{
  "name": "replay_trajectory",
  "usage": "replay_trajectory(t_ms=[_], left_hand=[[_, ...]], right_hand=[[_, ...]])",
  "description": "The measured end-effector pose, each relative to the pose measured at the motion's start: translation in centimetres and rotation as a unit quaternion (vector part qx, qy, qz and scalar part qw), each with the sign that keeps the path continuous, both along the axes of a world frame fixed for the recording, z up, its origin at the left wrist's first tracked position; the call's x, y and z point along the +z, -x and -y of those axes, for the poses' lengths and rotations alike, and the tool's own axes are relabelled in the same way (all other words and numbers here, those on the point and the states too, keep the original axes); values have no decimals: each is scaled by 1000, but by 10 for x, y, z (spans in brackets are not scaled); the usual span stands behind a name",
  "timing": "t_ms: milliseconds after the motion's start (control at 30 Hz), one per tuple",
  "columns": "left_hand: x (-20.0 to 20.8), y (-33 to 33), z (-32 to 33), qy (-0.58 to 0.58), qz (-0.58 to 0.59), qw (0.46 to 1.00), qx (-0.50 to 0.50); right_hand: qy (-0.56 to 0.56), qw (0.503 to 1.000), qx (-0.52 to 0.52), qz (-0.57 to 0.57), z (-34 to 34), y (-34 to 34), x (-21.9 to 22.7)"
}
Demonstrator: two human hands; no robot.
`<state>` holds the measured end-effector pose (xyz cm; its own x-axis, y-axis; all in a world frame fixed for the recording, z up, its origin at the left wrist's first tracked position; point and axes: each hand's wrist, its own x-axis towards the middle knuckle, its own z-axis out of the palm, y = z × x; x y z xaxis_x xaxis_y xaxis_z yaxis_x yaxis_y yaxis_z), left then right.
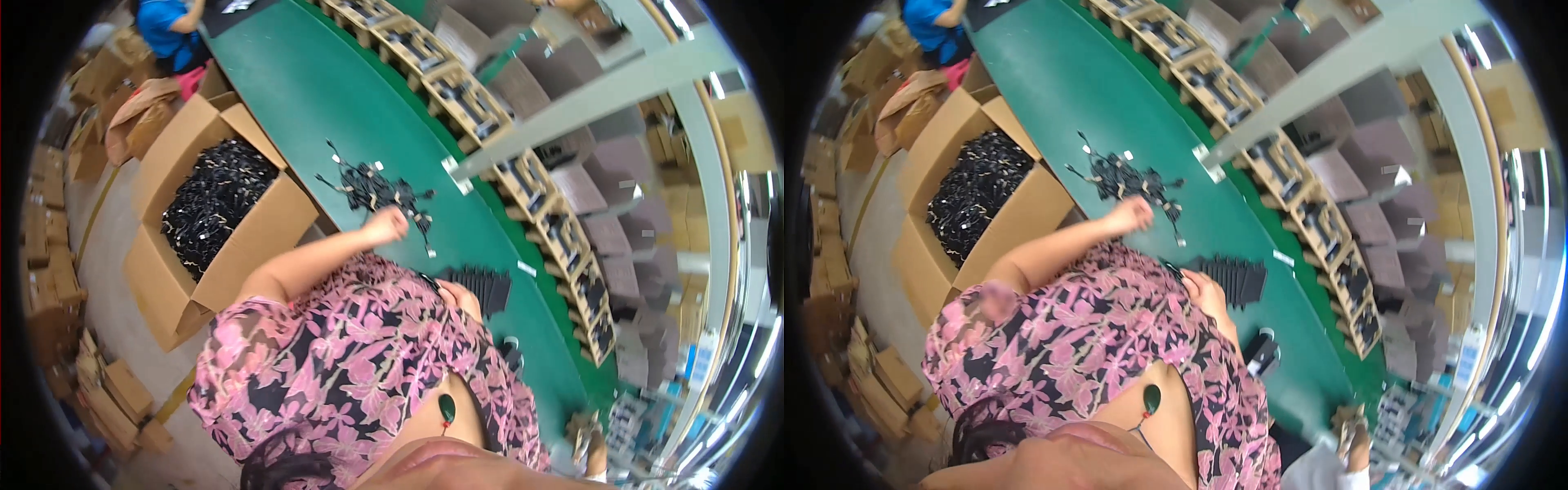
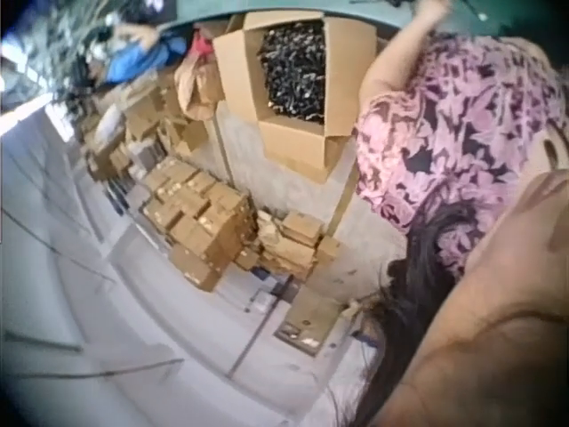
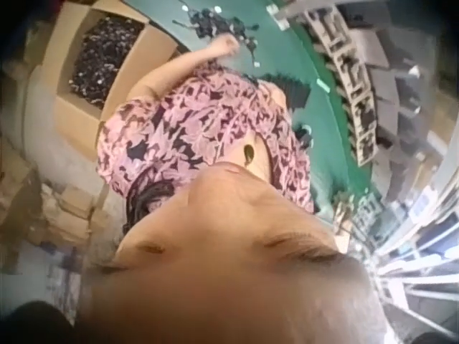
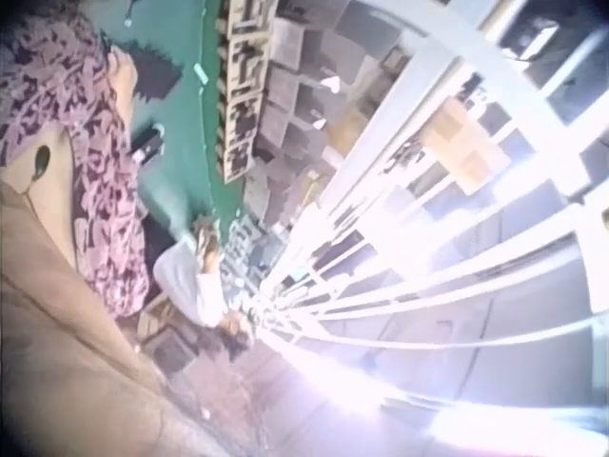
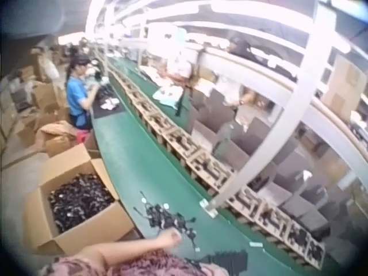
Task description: The person assembles and organizes electronic components by hand, including cables, plastic covers, and PCB boards, taking them from boxes and arranging them on a factory production line.
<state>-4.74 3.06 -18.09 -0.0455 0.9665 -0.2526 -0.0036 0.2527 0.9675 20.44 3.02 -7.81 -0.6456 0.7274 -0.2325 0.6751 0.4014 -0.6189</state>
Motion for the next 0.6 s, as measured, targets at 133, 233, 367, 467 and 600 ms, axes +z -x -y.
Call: replay_trajectory(t_ms=[133,233,367,467,600], left_hand=[[-2,34,-6,15,-114,982,149],[3,38,-19,-76,-301,928,204],[11,35,-38,-173,-538,818,110],[14,28,-42,-201,-597,776,37],[23,8,-35,-230,-591,771,-65]], right_hand=[[113,993,27,-16,-7,-24,-11],[125,988,29,86,-9,-39,-17],[29,992,-97,78,7,-44,-20],[-18,981,-190,29,-3,-56,-26],[-97,931,-336,-102,-43,-81,-31]])
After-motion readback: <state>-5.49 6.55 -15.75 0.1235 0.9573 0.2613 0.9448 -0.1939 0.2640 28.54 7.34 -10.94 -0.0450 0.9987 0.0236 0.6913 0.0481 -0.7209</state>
